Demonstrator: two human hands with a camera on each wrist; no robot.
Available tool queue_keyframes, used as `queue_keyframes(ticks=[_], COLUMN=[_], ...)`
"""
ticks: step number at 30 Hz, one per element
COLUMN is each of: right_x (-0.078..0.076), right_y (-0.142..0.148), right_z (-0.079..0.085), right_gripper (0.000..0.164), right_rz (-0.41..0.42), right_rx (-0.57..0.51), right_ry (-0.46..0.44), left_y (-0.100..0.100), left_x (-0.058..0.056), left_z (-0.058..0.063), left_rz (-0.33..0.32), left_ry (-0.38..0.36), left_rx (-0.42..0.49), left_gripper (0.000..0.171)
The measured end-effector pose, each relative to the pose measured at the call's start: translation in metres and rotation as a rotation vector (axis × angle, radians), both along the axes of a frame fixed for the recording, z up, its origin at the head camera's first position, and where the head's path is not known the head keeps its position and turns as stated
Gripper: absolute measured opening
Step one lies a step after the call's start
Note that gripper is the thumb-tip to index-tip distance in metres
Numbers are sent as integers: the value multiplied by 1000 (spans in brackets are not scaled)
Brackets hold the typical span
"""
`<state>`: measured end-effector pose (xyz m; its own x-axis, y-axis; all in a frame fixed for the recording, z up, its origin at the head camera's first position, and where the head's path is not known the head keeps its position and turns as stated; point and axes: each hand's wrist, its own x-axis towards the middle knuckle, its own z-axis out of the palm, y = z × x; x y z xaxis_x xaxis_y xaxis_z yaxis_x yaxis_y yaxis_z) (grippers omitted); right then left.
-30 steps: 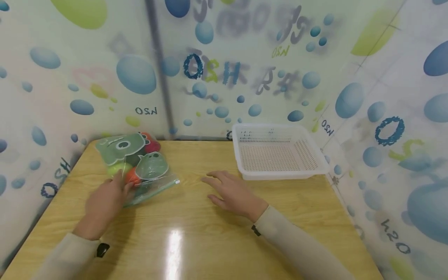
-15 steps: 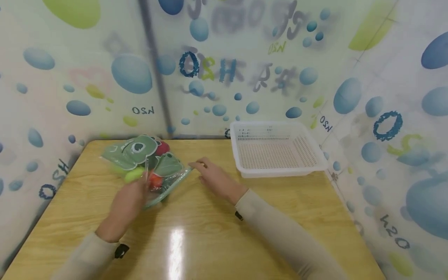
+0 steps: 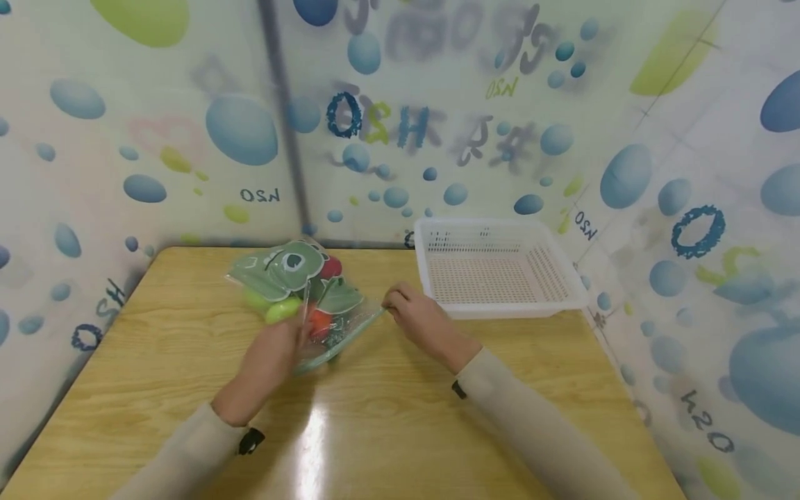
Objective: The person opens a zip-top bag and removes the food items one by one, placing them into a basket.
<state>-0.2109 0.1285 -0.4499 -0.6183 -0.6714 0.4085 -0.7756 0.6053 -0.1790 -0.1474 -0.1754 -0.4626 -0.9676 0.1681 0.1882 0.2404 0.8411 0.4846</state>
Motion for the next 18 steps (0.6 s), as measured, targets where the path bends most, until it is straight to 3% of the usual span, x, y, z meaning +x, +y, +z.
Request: queue_keyframes(ticks=[8,11,15,18], right_x=[8,7,7,9], right_y=[21,24,24,24], right_z=[5,4,1,0], right_gripper=[13,13,15,17], right_rz=[-5,21,50,57], right_rx=[-117,-177,-240,-270], right_ry=[32,3,-37,-67], left_y=[11,13,15,22], left_x=[-4,1,12,19], left_z=[10,18,27,32], left_rz=[-29,11,73,86], left_ry=[-99,-119,-69,52], left_rx=[89,50,-30,-71], left_gripper=[28,45,86,90])
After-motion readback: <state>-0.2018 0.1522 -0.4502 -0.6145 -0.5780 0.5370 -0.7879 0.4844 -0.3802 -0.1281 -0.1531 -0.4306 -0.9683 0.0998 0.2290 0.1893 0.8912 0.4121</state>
